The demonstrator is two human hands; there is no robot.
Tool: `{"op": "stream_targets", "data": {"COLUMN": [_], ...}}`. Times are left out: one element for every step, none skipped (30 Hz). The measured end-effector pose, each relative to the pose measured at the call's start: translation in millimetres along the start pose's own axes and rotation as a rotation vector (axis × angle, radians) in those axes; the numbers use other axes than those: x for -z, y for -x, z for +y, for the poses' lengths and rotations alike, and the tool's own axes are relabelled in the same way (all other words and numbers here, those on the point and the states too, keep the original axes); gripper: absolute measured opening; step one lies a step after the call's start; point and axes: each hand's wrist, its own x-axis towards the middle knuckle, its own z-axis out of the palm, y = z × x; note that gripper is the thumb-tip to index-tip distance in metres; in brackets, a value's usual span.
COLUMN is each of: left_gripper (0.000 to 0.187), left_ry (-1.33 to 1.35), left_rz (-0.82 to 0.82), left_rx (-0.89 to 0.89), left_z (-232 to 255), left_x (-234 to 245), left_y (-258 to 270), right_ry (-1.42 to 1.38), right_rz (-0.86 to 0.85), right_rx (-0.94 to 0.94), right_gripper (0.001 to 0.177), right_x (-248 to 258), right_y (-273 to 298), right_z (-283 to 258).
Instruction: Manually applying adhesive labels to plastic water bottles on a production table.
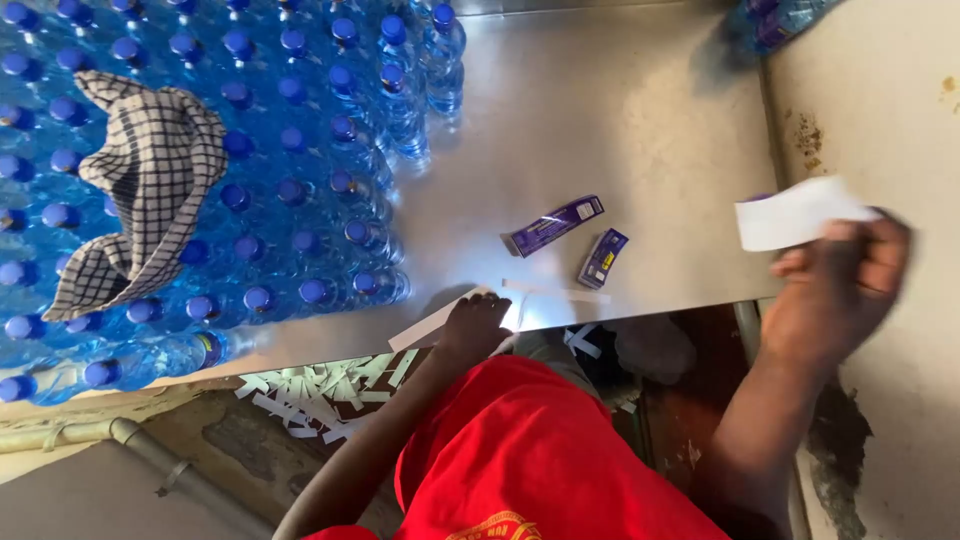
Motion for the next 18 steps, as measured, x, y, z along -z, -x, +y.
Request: {"op": "stream_targets", "data": {"left_gripper": [0.044,0.051,0.058,0.058,0.053,0.049,0.049,0.031,0.013,0.013,0.015,0.016,0.016,0.013,0.011,0.011,0.012,0.013], "left_ry": [0.005,0.312,0.618,0.621,0.846,1.063,1.061,1.187,1.309,1.303,1.343,1.384,1.383,1.386,1.392,1.394,1.449,1.502], "left_rz": [-0.009,0.085,0.178,0.168,0.348,0.530,0.541,0.534,0.525,0.534,0.541,0.546,0.539,0.537,0.539,0.536,0.612,0.689], "left_rx": [-0.002,0.014,0.039,0.047,-0.120,-0.297,-0.291,-0.260,-0.237,-0.241,-0.187,-0.131,-0.131,-0.108,-0.083,-0.081,-0.033,0.015], "left_z": [17.5,35.7,53.9,67.4,79.1,90.7,96.8,103.5,109.1,111.2,113.7,116.0,114.6,112.6,111.8,107.1,100.6,93.7], "left_x": [44.3,91.1,139.6,155.6,173.1,191.3,188.2,185.7,184.8,182.1,178.7,174.8,171.7,168.3,164.8,158.4,152.9,147.7], "left_y": [-2.1,-5.7,-3.5,-6.4,-12.7,-18.1,-21.6,-25.1,-31.1,-32.6,-33.2,-34.6,-30.3,-26.2,-22.6,-22.9,-23.5,-23.7], "right_ry": [0.008,0.089,0.166,0.169,0.178,0.185,0.183,0.127,0.068,0.062,0.063,0.064,0.064,0.152,0.243,0.245,0.154,0.064], "right_rz": [0.002,-0.198,-0.402,-0.403,-0.485,-0.567,-0.577,-0.564,-0.545,-0.549,-0.616,-0.684,-0.678,-0.638,-0.603,-0.602,-0.529,-0.455], "right_rx": [-0.007,-0.099,-0.196,-0.209,-0.207,-0.204,-0.201,-0.211,-0.215,-0.207,-0.198,-0.188,-0.192,-0.157,-0.121,-0.125,-0.179,-0.233], "right_gripper": [0.010,0.010,0.016,0.016,0.014,0.011,0.011,0.014,0.020,0.020,0.041,0.067,0.067,0.052,0.038,0.038,0.029,0.020], "right_x": [1.6,3.2,3.8,-5.6,-18.5,-31.3,-42.3,-52.8,-64.2,-68.0,-70.6,-72.9,-75.1,-77.6,-79.6,-78.2,-79.1,-80.5], "right_y": [8.6,17.8,29.8,44.5,54.8,65.9,73.4,80.8,87.0,92.8,100.6,107.9,110.0,112.1,112.6,116.9,120.3,124.2], "right_z": [9.4,18.6,28.4,23.3,19.0,13.5,9.1,3.9,-1.0,-4.7,-8.5,-11.4,-11.9,-11.8,-12.0,-0.6,11.3,23.0]}}
